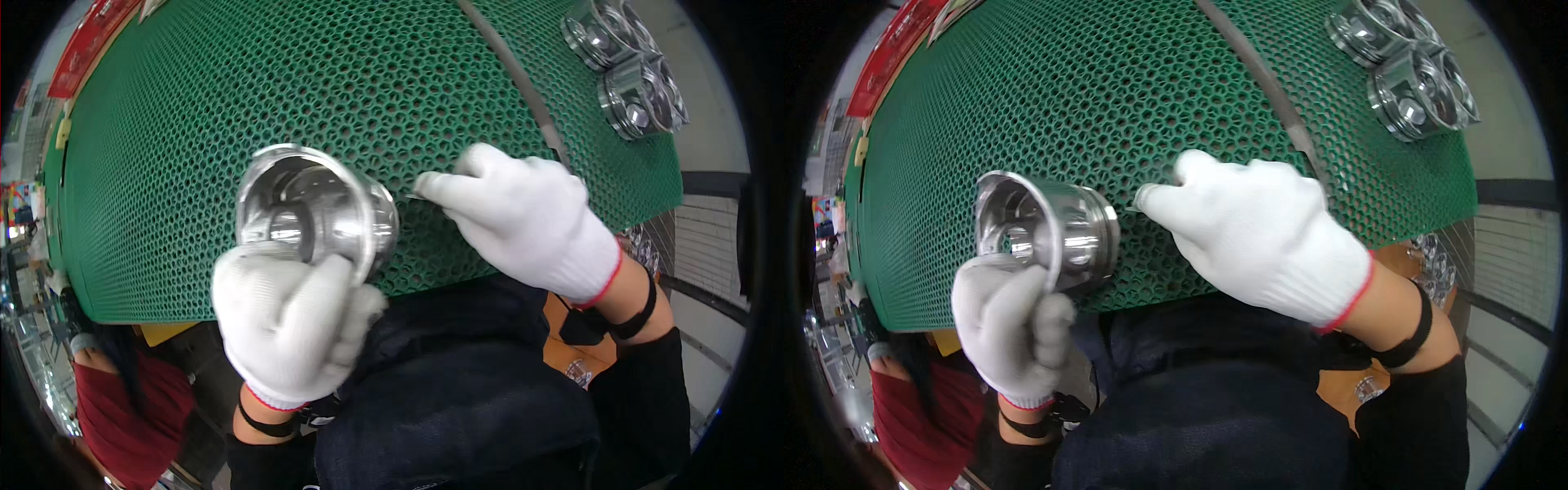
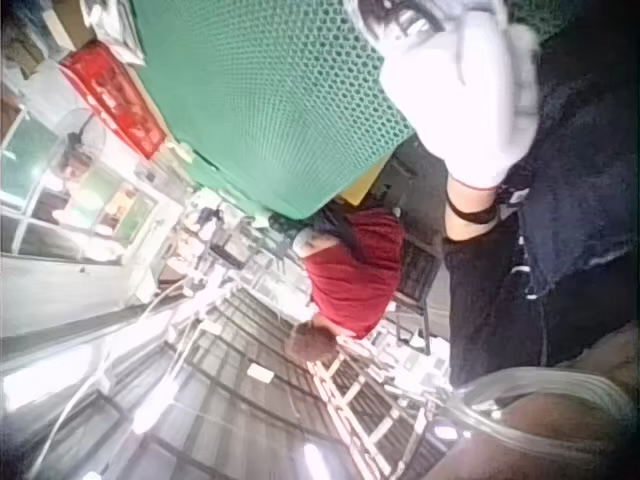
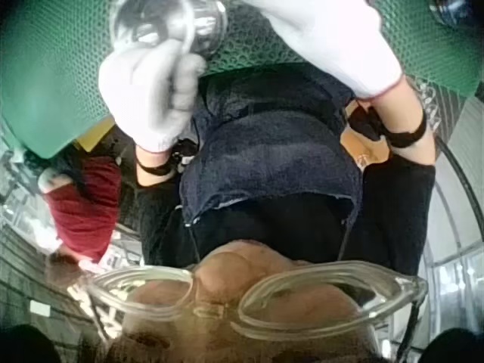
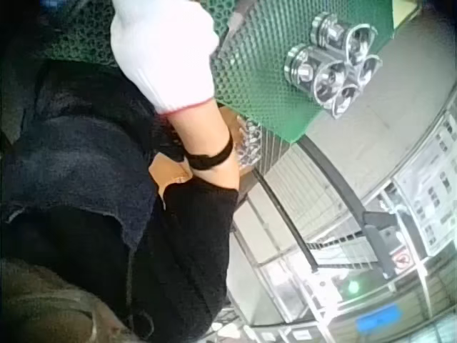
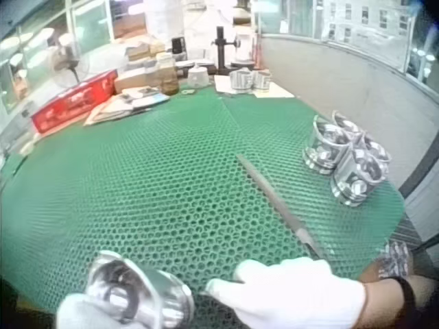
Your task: Inspecting and deburring metal engine pistons at a workbench in a fabrication facility.
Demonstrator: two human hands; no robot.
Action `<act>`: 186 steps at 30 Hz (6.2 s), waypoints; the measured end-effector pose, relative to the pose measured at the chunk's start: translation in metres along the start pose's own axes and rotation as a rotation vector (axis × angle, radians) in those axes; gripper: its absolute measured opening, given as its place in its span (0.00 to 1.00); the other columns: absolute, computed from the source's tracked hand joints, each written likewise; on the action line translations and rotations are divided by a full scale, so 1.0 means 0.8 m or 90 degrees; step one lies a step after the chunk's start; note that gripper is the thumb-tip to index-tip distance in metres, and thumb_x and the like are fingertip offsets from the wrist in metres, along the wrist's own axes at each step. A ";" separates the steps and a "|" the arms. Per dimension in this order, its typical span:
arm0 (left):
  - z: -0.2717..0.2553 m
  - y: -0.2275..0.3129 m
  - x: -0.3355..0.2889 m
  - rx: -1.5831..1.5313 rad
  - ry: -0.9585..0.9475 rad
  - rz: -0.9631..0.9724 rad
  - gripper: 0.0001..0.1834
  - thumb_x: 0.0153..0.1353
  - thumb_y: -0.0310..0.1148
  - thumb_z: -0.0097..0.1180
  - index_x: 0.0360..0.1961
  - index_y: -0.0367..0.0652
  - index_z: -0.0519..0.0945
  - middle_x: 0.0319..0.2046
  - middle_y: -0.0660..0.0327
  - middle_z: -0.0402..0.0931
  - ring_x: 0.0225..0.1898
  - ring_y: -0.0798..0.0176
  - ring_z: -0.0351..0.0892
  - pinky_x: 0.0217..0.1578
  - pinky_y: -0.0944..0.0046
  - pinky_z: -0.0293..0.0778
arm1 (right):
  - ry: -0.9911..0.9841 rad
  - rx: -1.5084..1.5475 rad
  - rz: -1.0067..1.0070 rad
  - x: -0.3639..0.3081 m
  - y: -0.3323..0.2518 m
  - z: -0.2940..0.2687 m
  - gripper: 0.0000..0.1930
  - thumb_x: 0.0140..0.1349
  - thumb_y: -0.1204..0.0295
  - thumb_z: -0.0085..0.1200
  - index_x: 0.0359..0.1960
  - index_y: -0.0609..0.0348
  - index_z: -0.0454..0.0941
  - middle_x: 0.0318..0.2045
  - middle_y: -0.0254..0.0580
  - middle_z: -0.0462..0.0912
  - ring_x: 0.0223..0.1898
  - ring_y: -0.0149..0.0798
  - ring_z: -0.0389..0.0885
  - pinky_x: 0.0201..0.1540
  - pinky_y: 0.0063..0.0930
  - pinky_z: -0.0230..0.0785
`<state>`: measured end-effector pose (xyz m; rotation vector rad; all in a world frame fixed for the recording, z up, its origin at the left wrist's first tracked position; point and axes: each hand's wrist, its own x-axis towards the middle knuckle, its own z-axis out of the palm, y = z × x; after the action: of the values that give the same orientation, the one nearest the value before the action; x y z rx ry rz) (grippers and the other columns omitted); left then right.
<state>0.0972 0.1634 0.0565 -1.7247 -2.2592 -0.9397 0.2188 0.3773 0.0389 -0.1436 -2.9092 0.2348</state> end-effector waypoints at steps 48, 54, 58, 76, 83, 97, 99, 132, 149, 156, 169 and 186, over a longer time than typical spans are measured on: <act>0.018 0.015 0.133 0.137 -0.340 -0.013 0.16 0.50 0.31 0.62 0.42 0.44 0.82 0.37 0.53 0.83 0.42 0.45 0.82 0.43 0.52 0.77 | 0.085 0.416 0.055 -0.035 -0.014 -0.011 0.13 0.61 0.60 0.58 0.24 0.54 0.78 0.20 0.40 0.78 0.22 0.44 0.82 0.24 0.35 0.74; 0.022 0.002 0.157 0.187 -0.454 -0.014 0.16 0.52 0.27 0.57 0.44 0.44 0.82 0.39 0.52 0.83 0.43 0.43 0.82 0.44 0.53 0.77 | -0.044 0.070 -0.075 -0.033 -0.010 -0.035 0.14 0.61 0.59 0.58 0.21 0.51 0.78 0.19 0.37 0.78 0.21 0.40 0.83 0.20 0.34 0.75; 0.011 -0.021 0.118 0.075 -0.320 0.024 0.22 0.53 0.28 0.61 0.52 0.44 0.81 0.47 0.53 0.82 0.48 0.47 0.82 0.49 0.55 0.78 | -0.268 0.114 -0.084 -0.046 -0.008 -0.049 0.13 0.61 0.59 0.58 0.23 0.53 0.80 0.19 0.37 0.78 0.24 0.42 0.83 0.25 0.36 0.76; -0.012 -0.071 -0.040 -0.190 -0.037 -0.186 0.38 0.54 0.41 0.69 0.64 0.35 0.71 0.57 0.47 0.75 0.60 0.49 0.74 0.65 0.51 0.65 | -0.326 1.034 0.398 -0.088 -0.012 -0.038 0.14 0.67 0.65 0.52 0.36 0.65 0.84 0.29 0.39 0.85 0.25 0.22 0.76 0.27 0.15 0.66; 0.001 -0.019 0.081 0.018 -0.116 0.202 0.26 0.43 0.32 0.68 0.48 0.38 0.81 0.47 0.48 0.80 0.53 0.41 0.79 0.58 0.49 0.72 | -0.190 0.885 0.321 -0.060 -0.014 -0.033 0.14 0.67 0.64 0.53 0.35 0.62 0.84 0.25 0.37 0.83 0.26 0.28 0.78 0.32 0.23 0.70; 0.028 0.025 0.127 0.131 -0.296 -0.018 0.17 0.47 0.28 0.62 0.42 0.45 0.82 0.37 0.53 0.83 0.41 0.44 0.82 0.42 0.53 0.77 | 0.040 0.390 0.045 -0.043 -0.007 -0.012 0.13 0.62 0.59 0.56 0.26 0.53 0.78 0.22 0.40 0.80 0.22 0.47 0.81 0.25 0.36 0.74; 0.026 0.022 0.147 0.154 -0.376 -0.038 0.18 0.47 0.27 0.62 0.43 0.44 0.83 0.36 0.52 0.83 0.41 0.44 0.83 0.42 0.53 0.78 | 0.044 0.219 -0.034 -0.043 -0.004 -0.018 0.14 0.62 0.59 0.57 0.24 0.52 0.77 0.21 0.39 0.80 0.19 0.43 0.81 0.21 0.35 0.74; -0.115 -0.201 -0.035 0.293 0.035 0.011 0.20 0.58 0.36 0.65 0.47 0.34 0.76 0.46 0.52 0.76 0.53 0.48 0.74 0.64 0.46 0.64 | 0.275 -0.065 0.344 -0.120 0.193 -0.121 0.16 0.64 0.67 0.58 0.52 0.57 0.80 0.48 0.45 0.82 0.48 0.45 0.83 0.52 0.33 0.75; -0.049 -0.131 -0.088 0.198 -0.081 -0.122 0.31 0.60 0.28 0.59 0.65 0.37 0.70 0.66 0.46 0.65 0.67 0.43 0.65 0.68 0.48 0.58 | 0.077 0.121 0.469 -0.130 0.207 -0.130 0.26 0.56 0.69 0.53 0.60 0.50 0.75 0.58 0.50 0.77 0.54 0.52 0.80 0.59 0.39 0.71; -0.032 -0.120 -0.105 0.244 -0.012 -0.180 0.27 0.56 0.28 0.61 0.59 0.41 0.76 0.59 0.50 0.74 0.63 0.46 0.69 0.65 0.49 0.63 | -0.024 0.227 0.025 0.013 0.057 -0.107 0.20 0.58 0.73 0.48 0.54 0.50 0.79 0.43 0.48 0.85 0.46 0.50 0.83 0.52 0.41 0.75; -0.036 -0.119 -0.104 0.240 0.026 -0.152 0.23 0.61 0.35 0.61 0.57 0.37 0.78 0.55 0.47 0.76 0.58 0.44 0.74 0.61 0.50 0.67 | -0.031 0.318 0.055 0.058 0.012 -0.081 0.27 0.59 0.75 0.58 0.63 0.54 0.75 0.50 0.39 0.84 0.41 0.27 0.82 0.38 0.20 0.76; -0.028 -0.032 -0.007 -0.121 0.089 -0.036 0.05 0.58 0.26 0.57 0.36 0.38 0.79 0.52 0.46 0.73 0.55 0.44 0.76 0.54 0.51 0.73 | 0.021 0.543 -0.031 -0.037 0.006 -0.024 0.21 0.62 0.85 0.49 0.57 0.55 0.79 0.30 0.39 0.82 0.24 0.32 0.80 0.26 0.24 0.73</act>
<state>0.0704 0.1428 0.0618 -1.6152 -2.2007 -1.2820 0.2524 0.3818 0.0504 0.0660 -2.5089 1.3842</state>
